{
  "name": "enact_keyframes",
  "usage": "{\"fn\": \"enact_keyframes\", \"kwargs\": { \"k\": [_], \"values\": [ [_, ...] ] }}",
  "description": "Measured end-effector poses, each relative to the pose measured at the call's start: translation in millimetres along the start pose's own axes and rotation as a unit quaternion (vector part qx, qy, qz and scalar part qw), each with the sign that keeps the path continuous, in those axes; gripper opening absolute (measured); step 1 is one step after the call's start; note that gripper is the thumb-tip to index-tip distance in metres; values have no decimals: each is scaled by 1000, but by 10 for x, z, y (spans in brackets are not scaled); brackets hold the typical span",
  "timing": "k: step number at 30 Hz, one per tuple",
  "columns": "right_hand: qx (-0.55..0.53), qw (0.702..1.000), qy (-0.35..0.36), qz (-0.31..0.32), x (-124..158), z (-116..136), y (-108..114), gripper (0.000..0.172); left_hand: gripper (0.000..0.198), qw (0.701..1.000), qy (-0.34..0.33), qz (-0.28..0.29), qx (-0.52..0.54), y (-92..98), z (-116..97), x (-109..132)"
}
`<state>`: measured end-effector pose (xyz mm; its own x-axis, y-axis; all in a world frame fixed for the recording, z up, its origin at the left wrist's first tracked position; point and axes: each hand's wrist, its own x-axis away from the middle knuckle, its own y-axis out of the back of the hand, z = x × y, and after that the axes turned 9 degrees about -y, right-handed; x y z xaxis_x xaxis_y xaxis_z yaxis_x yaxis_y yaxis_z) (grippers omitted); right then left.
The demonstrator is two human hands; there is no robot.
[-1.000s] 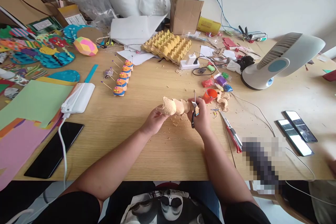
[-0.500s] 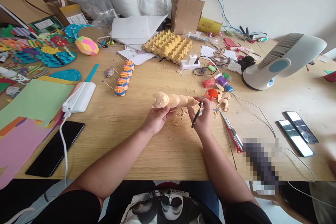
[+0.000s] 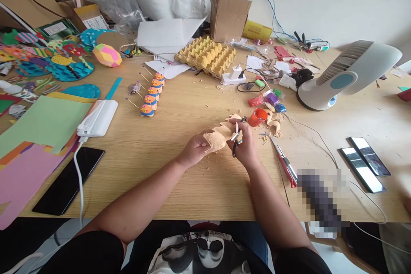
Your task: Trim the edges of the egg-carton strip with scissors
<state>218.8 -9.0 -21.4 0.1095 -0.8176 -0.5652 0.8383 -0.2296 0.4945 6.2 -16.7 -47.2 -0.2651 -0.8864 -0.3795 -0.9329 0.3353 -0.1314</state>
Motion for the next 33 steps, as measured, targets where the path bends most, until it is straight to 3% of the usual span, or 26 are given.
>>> {"fn": "enact_keyframes", "kwargs": {
  "k": [10, 12, 16, 20, 22, 24, 27, 33],
  "values": [
    [2, 999, -35, 13, 1, -6, 16, 36, 35, 995, 44, -4, 86, -96, -168, -8],
    [-2, 1000, -22, 12, -2, -3, 12, 35, 37, 992, 67, -35, 105, -86, -122, -5],
    [-26, 999, -1, -19, -12, 17, 62, 38, 47, 963, 113, -157, 190, -24, -40, -37],
    [-58, 989, -81, -110, -33, -25, 144, 34, 48, 942, 97, -213, 239, 61, -17, -114],
    [-96, 978, -137, -126, -50, -76, 165, 32, 48, 929, 96, -247, 259, 112, 13, -145],
    [-156, 963, -191, -107, -69, -120, 174, 32, 49, 912, 107, -281, 279, 168, 65, -164],
    [-254, 926, -277, -42, -94, -125, 180, 41, 45, 906, 119, -286, 288, 242, 145, -171],
    [-423, 807, -375, 171, -79, 23, 115, 57, 41, 919, 149, -238, 277, 258, 107, -164]
  ]
}}
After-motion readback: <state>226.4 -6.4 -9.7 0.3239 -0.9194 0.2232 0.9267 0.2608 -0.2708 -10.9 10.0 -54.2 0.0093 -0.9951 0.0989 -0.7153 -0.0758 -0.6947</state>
